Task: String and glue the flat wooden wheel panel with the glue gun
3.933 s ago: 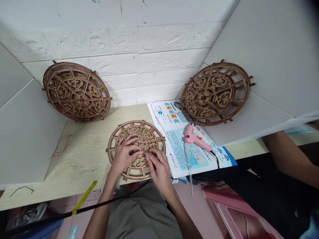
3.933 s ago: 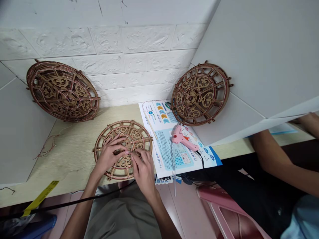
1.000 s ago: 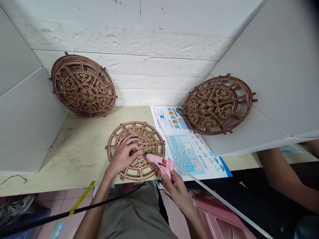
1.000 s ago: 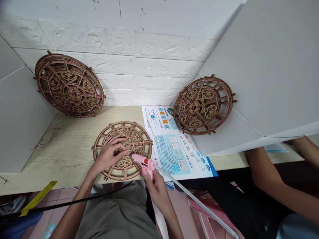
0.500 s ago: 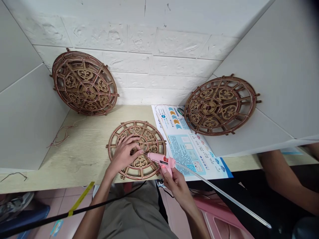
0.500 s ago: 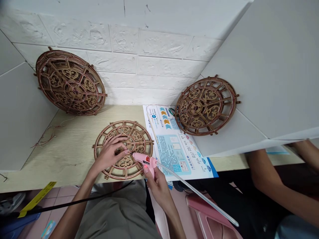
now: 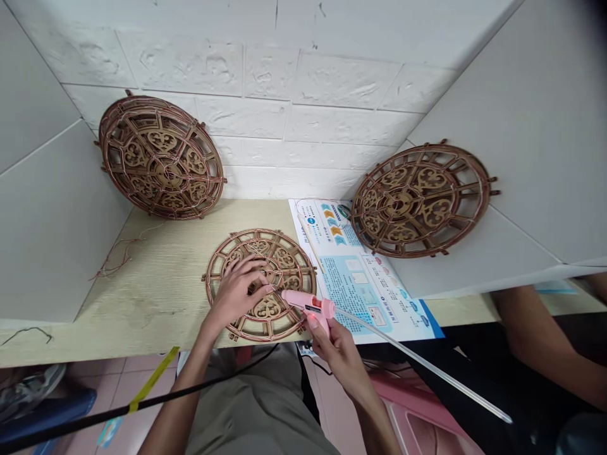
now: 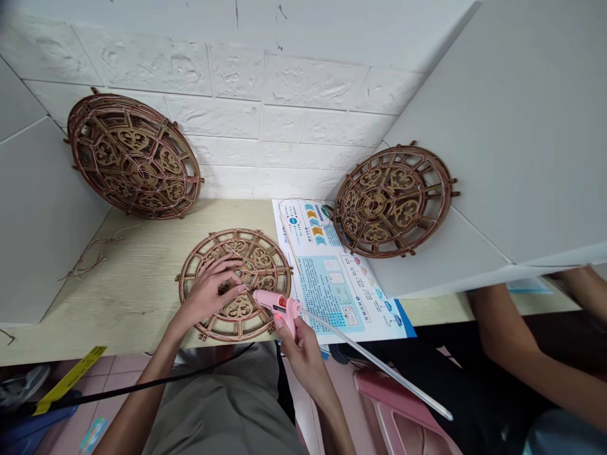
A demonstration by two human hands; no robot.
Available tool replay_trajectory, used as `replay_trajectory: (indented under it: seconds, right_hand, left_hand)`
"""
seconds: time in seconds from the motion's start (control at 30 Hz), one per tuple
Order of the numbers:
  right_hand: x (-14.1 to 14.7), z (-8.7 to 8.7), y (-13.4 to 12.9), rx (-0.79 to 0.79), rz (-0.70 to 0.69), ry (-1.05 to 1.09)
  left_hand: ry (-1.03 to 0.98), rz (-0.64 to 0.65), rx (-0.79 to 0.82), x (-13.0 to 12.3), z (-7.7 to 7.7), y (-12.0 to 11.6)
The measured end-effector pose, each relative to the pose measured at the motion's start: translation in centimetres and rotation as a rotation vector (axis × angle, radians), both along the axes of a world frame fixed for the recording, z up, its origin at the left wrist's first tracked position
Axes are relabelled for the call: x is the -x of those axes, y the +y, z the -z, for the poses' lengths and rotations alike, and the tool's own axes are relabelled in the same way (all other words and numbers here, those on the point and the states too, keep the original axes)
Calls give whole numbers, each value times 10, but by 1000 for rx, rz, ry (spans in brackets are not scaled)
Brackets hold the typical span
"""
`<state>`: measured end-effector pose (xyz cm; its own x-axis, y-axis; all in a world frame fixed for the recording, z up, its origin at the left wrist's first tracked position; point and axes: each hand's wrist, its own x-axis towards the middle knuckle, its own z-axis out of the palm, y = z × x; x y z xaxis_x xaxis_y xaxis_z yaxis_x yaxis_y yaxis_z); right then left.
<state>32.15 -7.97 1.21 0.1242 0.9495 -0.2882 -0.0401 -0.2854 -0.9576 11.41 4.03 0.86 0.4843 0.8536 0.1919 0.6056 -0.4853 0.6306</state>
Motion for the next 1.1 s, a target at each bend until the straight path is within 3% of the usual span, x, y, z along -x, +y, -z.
replay_trajectory:
  seconds: [0.27, 0.53, 0.8, 1.1]
  right_hand:
    - [-2, -4, 0, -10, -30, -6]
    - [-4, 1, -6, -70, 12, -179]
    - [-7, 3, -10, -109, -56, -304]
    - [-42, 14, -40, 94, -97, -132]
  left_hand:
    - [11, 4, -3, 1, 0, 0]
    - [22, 4, -5, 0, 0, 1]
    - [16, 1, 5, 1, -2, 0]
    - [5, -1, -13, 2, 3, 1]
